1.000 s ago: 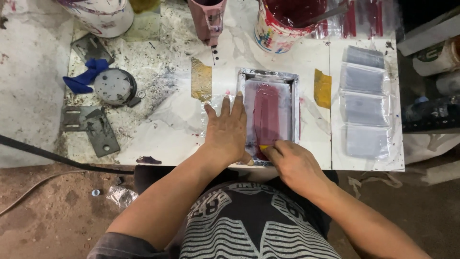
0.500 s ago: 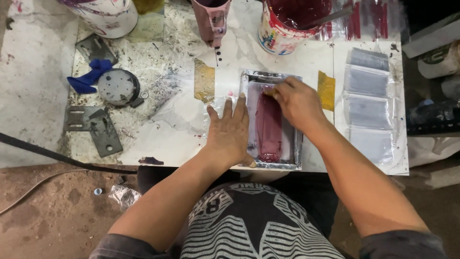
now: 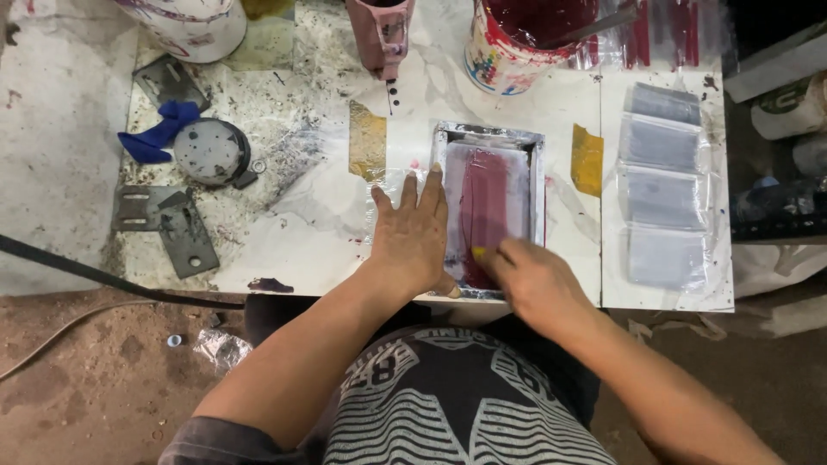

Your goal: The person applies a red substance from a container onto a rectangular metal tray using a yellow sponge. They then use a plastic sheet to transfer the substance onto a white surface, repeating the process to create multiple strips. The person also uses a metal spatula to stir the substance in the container.

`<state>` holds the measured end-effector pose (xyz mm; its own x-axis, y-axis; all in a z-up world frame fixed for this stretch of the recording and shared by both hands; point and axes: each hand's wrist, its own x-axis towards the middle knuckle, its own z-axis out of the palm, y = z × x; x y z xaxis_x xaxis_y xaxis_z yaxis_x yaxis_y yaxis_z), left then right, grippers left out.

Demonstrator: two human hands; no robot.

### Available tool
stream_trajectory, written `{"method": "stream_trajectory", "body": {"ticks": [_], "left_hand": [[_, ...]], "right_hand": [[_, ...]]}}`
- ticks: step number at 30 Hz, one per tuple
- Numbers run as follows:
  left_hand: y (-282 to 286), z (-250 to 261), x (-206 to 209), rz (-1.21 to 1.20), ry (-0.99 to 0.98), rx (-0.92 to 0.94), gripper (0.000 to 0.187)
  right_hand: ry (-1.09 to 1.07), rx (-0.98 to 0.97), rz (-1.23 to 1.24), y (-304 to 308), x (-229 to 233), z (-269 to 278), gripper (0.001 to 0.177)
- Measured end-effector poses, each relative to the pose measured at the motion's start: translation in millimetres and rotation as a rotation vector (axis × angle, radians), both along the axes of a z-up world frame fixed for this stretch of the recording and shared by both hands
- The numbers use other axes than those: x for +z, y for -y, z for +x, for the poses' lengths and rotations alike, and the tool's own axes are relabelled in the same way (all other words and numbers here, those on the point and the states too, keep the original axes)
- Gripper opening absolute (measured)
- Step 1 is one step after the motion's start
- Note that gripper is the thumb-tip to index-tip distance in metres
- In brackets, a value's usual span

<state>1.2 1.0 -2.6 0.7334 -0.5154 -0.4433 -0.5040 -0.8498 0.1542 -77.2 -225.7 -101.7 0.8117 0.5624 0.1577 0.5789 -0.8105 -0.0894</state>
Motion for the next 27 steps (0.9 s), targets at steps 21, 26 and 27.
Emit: {"method": "stream_trajectory", "body": {"ticks": [21, 26, 27], "left_hand": [[11.2, 1.2, 0.0, 0.283, -0.077, -0.042, 0.134], [12.2, -0.7, 0.2, 0.305, -0.049, -0.051, 0.136], [12.6, -1.9, 1.2, 0.315, -0.053, -0.061, 0.136]], "right_hand": [[-0.119, -0.061, 0.097, -24.4, 42.4, -26.4, 0.016], [-0.134, -0.066, 0.137, -24.9, 42.9, -24.6, 0.01], [-0.13, -0.066, 0.14, -25.6, 44.7, -26.0, 0.008]]}}
